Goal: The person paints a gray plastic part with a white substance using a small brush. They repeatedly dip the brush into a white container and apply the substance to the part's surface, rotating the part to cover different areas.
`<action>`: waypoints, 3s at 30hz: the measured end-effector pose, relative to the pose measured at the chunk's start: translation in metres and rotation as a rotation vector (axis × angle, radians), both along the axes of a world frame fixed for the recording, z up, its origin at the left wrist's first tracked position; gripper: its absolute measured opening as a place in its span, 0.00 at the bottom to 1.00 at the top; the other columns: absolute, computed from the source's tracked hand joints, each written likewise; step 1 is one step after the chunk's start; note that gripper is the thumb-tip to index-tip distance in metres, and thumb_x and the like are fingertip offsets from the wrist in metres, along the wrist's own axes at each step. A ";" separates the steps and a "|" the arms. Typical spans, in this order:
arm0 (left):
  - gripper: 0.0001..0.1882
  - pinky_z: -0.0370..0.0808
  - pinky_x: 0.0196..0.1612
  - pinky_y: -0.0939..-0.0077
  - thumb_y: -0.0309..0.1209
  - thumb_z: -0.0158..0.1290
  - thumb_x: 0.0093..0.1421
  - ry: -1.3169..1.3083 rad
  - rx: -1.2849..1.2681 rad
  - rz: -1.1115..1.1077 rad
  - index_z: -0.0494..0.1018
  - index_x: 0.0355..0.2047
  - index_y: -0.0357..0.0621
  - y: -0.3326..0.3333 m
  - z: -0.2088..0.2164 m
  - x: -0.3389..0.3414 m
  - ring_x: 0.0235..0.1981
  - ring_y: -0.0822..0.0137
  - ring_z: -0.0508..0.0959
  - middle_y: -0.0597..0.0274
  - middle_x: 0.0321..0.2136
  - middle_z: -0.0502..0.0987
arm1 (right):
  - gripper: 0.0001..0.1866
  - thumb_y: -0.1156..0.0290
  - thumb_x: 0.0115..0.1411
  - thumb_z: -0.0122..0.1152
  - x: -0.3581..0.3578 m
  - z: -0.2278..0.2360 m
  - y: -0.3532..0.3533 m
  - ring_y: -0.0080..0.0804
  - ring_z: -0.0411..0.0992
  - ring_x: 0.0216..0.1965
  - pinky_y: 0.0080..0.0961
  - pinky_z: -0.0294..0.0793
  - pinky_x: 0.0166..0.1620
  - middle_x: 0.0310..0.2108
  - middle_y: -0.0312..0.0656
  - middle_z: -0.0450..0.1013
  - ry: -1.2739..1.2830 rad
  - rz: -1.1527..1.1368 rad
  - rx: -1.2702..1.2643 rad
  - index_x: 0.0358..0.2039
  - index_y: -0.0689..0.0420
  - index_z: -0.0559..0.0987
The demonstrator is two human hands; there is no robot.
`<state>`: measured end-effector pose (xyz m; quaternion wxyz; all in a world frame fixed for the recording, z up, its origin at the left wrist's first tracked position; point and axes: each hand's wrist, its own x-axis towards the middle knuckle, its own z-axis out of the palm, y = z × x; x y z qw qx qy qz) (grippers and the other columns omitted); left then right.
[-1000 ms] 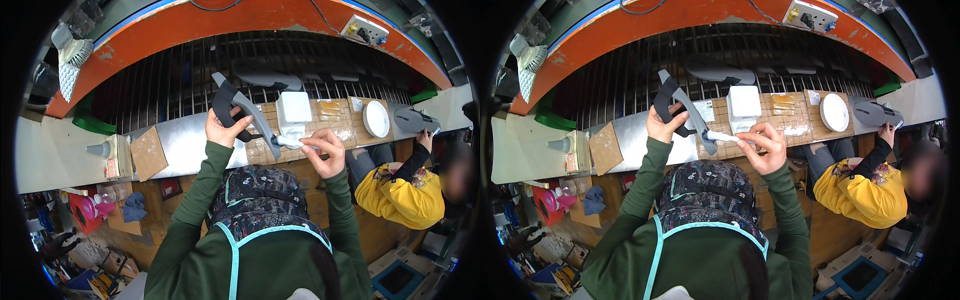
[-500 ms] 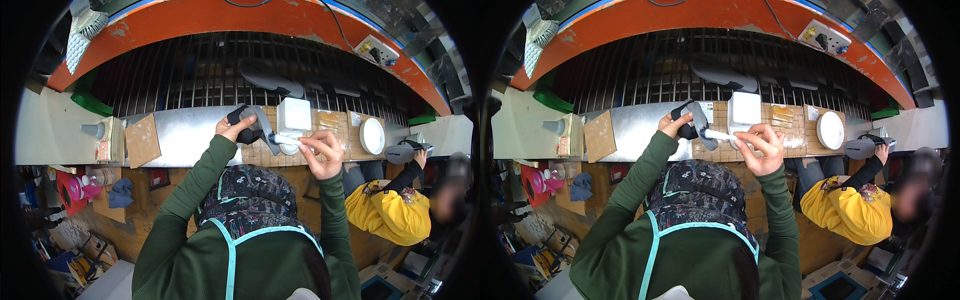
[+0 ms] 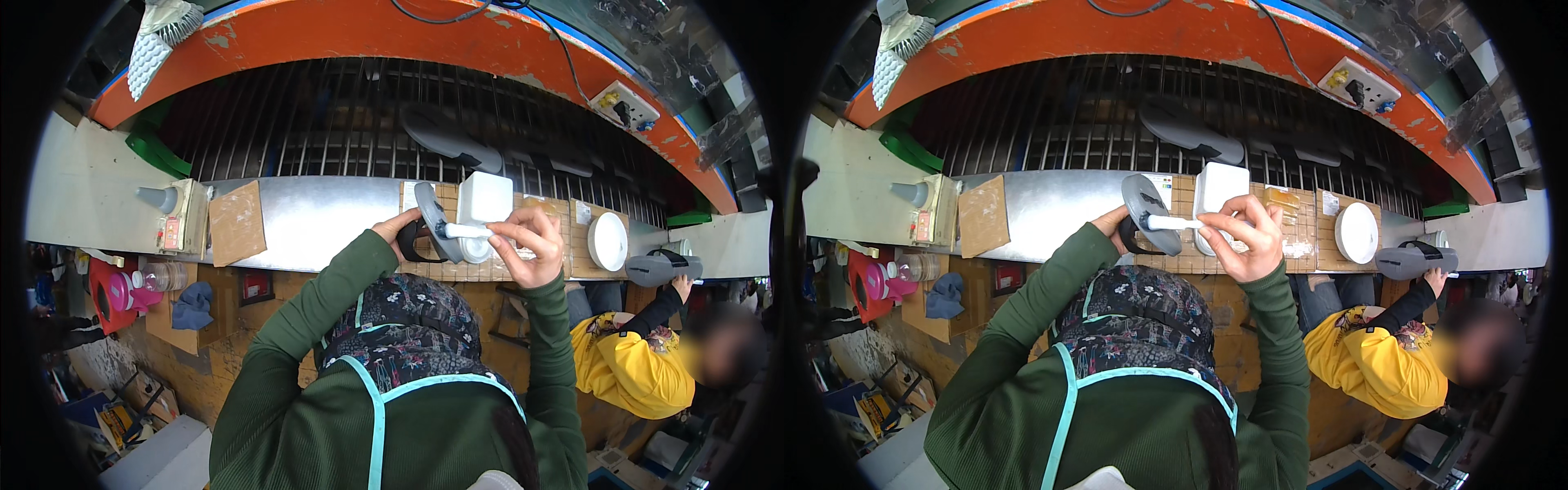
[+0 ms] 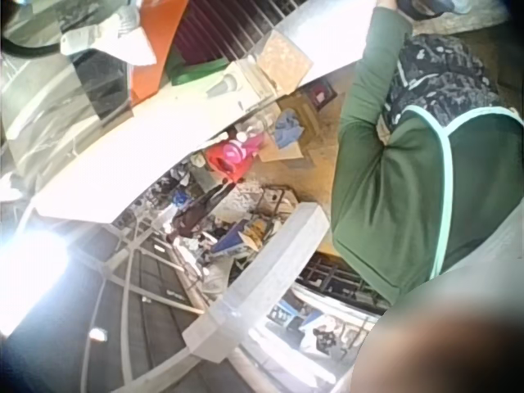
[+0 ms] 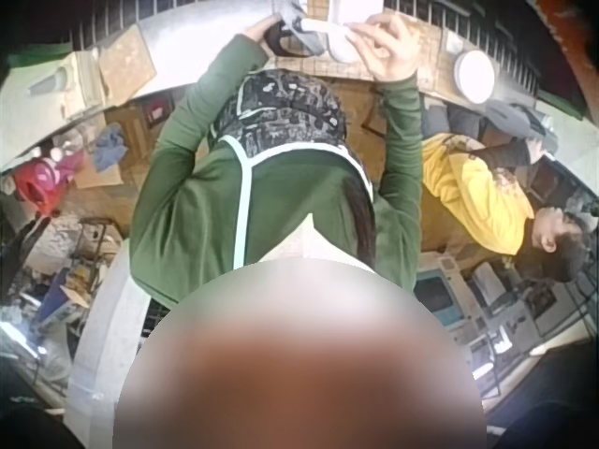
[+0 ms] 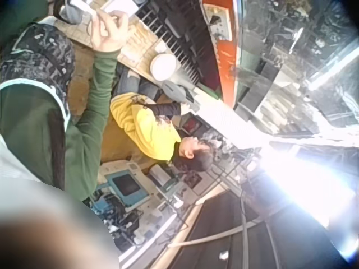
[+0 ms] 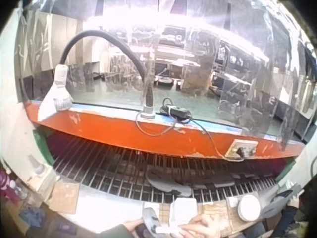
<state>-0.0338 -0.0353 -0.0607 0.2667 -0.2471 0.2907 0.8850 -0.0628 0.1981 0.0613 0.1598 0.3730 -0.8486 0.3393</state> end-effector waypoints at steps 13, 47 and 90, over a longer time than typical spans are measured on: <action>0.20 0.78 0.39 0.56 0.45 0.55 0.60 -0.194 -0.010 -0.022 0.72 0.45 0.43 0.011 0.029 0.022 0.31 0.68 0.77 0.64 0.31 0.76 | 0.09 0.66 0.46 0.71 -0.021 0.009 0.000 0.19 0.61 0.21 0.23 0.52 0.35 0.27 0.28 0.71 0.003 0.181 0.025 0.31 0.48 0.85; 0.33 0.70 0.58 0.63 0.39 0.48 0.63 0.760 -0.142 0.298 0.52 0.64 0.41 -0.035 0.016 0.032 0.58 0.60 0.67 0.51 0.60 0.61 | 0.16 0.66 0.41 0.74 0.079 -0.031 -0.071 0.22 0.64 0.25 0.28 0.49 0.39 0.32 0.33 0.72 0.242 -0.098 -0.155 0.34 0.48 0.84; 0.31 0.64 0.55 0.56 0.47 0.37 0.59 0.267 -0.689 0.461 0.67 0.50 0.31 -0.142 -0.083 0.062 0.52 0.41 0.69 0.35 0.48 0.70 | 0.10 0.69 0.44 0.70 0.023 -0.061 -0.140 0.22 0.69 0.26 0.28 0.50 0.37 0.33 0.34 0.71 0.249 -0.215 -0.038 0.31 0.46 0.85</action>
